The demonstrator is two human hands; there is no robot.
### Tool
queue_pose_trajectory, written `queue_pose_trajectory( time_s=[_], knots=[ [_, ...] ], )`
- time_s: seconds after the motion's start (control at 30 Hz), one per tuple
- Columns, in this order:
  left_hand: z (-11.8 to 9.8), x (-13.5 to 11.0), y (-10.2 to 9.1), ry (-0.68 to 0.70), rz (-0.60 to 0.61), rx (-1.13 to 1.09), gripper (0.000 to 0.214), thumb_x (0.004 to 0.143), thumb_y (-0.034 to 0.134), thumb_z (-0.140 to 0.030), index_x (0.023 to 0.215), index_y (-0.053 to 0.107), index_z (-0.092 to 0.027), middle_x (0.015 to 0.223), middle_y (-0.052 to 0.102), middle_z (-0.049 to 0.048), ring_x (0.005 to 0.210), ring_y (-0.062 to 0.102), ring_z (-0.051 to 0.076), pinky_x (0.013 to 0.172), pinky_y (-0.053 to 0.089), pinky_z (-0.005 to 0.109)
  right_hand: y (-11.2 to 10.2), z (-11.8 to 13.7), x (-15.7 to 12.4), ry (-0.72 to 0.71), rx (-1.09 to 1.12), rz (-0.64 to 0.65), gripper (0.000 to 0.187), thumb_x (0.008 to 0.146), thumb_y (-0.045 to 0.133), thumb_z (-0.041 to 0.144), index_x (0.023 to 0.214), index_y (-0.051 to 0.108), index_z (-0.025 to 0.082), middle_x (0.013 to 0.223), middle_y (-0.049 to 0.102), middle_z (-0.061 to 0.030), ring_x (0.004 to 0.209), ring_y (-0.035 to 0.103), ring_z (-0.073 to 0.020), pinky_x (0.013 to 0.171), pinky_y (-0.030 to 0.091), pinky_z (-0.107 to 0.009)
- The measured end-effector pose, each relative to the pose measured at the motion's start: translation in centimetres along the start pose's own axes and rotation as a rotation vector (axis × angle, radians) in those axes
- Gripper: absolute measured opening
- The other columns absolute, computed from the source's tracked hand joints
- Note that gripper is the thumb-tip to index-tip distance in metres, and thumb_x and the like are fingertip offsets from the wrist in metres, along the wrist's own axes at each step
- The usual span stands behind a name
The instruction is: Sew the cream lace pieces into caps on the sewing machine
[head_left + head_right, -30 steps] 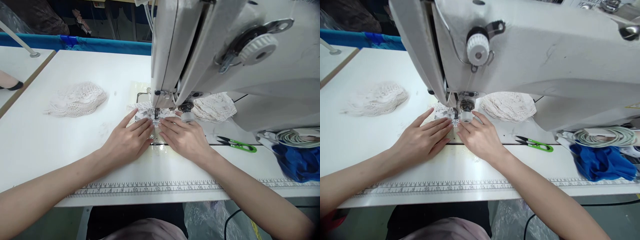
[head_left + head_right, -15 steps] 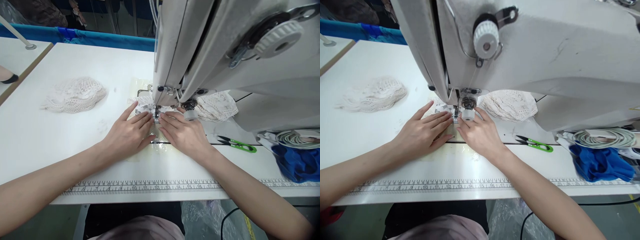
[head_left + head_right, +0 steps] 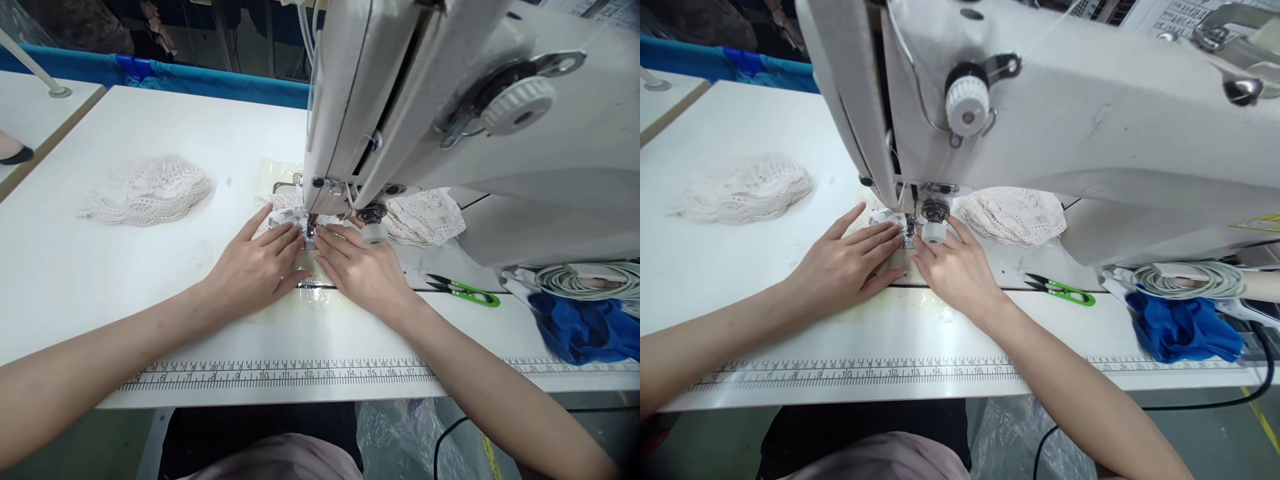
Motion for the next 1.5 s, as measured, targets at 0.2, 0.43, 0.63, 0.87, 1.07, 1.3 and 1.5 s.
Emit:
queue_pose_trajectory(
  time_s=[0.2, 0.43, 0.63, 0.87, 1.07, 1.3, 1.5],
  knots=[
    [0.0, -0.1, 0.0, 0.009, -0.009, 0.020, 0.041, 0.095, 0.053, -0.037, 0.122, 0.064, -0.009, 0.121, 0.068, 0.0156, 0.118, 0.063, 0.027, 0.118, 0.032, 0.055, 0.0, 0.1, -0.1, -0.022, -0.041, -0.018, 0.031, 0.101, 0.045, 0.024, 0.116, 0.068, 0.010, 0.102, 0.075, -0.0109, 0.100, 0.066, -0.0218, 0.101, 0.047, -0.045],
    [-0.1, -0.1, -0.1, 0.012, -0.006, 0.051, 0.041, 0.097, 0.049, -0.039, 0.121, 0.064, -0.010, 0.123, 0.067, 0.0150, 0.119, 0.062, 0.027, 0.116, 0.034, 0.055, 0.2, 0.1, 0.0, -0.008, -0.054, -0.007, 0.032, 0.101, 0.043, 0.024, 0.116, 0.068, 0.011, 0.101, 0.076, -0.0094, 0.097, 0.066, -0.0209, 0.100, 0.046, -0.043],
    [0.6, 0.3, -0.4, -0.024, -0.019, -0.014, 0.037, 0.096, 0.051, -0.035, 0.122, 0.064, -0.012, 0.125, 0.066, 0.0134, 0.120, 0.061, 0.027, 0.115, 0.037, 0.053, 0.0, -0.2, 0.1, 0.007, -0.045, -0.040, 0.028, 0.099, 0.049, 0.025, 0.113, 0.070, 0.014, 0.104, 0.075, -0.0099, 0.101, 0.065, -0.0228, 0.103, 0.042, -0.046],
    [1.1, -0.1, -1.0, -0.031, 0.021, 0.162, 0.056, 0.095, 0.047, -0.052, 0.133, 0.054, -0.011, 0.128, 0.064, 0.0168, 0.119, 0.059, 0.033, 0.110, 0.036, 0.058, -1.6, 0.1, -0.2, -0.040, -0.081, -0.171, 0.030, 0.088, 0.047, 0.003, 0.099, 0.072, 0.017, 0.101, 0.076, -0.0042, 0.091, 0.066, -0.0185, 0.095, 0.045, -0.037],
    [0.0, 0.1, -3.8, 0.103, -0.166, 0.231, 0.016, 0.092, 0.056, -0.023, 0.104, 0.067, -0.020, 0.078, 0.073, 0.0008, 0.070, 0.068, 0.017, 0.077, 0.050, 0.036, -2.6, 2.1, -0.2, -0.071, 0.080, -0.240, 0.028, 0.089, 0.049, 0.002, 0.085, 0.069, 0.020, 0.096, 0.075, 0.0016, 0.088, 0.066, -0.0127, 0.079, 0.049, -0.028],
    [0.9, 0.4, -1.3, 0.143, -0.010, -0.031, 0.032, 0.091, 0.046, -0.010, 0.118, 0.062, -0.016, 0.125, 0.067, 0.0074, 0.124, 0.058, 0.022, 0.104, 0.044, 0.042, -1.8, 2.4, -0.3, -0.068, 0.129, -0.159, 0.028, 0.092, 0.045, 0.003, 0.097, 0.069, 0.016, 0.102, 0.074, -0.0061, 0.104, 0.066, -0.0189, 0.083, 0.053, -0.030],
    [0.5, 0.6, -0.6, 0.117, 0.004, -0.065, 0.033, 0.093, 0.046, -0.016, 0.123, 0.061, -0.014, 0.111, 0.071, 0.0090, 0.104, 0.067, 0.020, 0.104, 0.045, 0.042, -0.3, 0.7, -0.4, 0.090, 0.052, 0.012, 0.020, 0.090, 0.050, 0.007, 0.101, 0.066, 0.012, 0.112, 0.071, -0.0107, 0.095, 0.065, -0.0224, 0.065, 0.051, -0.031]
  ],
)
Point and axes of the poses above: each hand's wrist, its own x-axis towards the middle knuckle, its own y-axis out of the palm, z = x × y, the point moved 6 cm from there along x, towards the middle knuckle
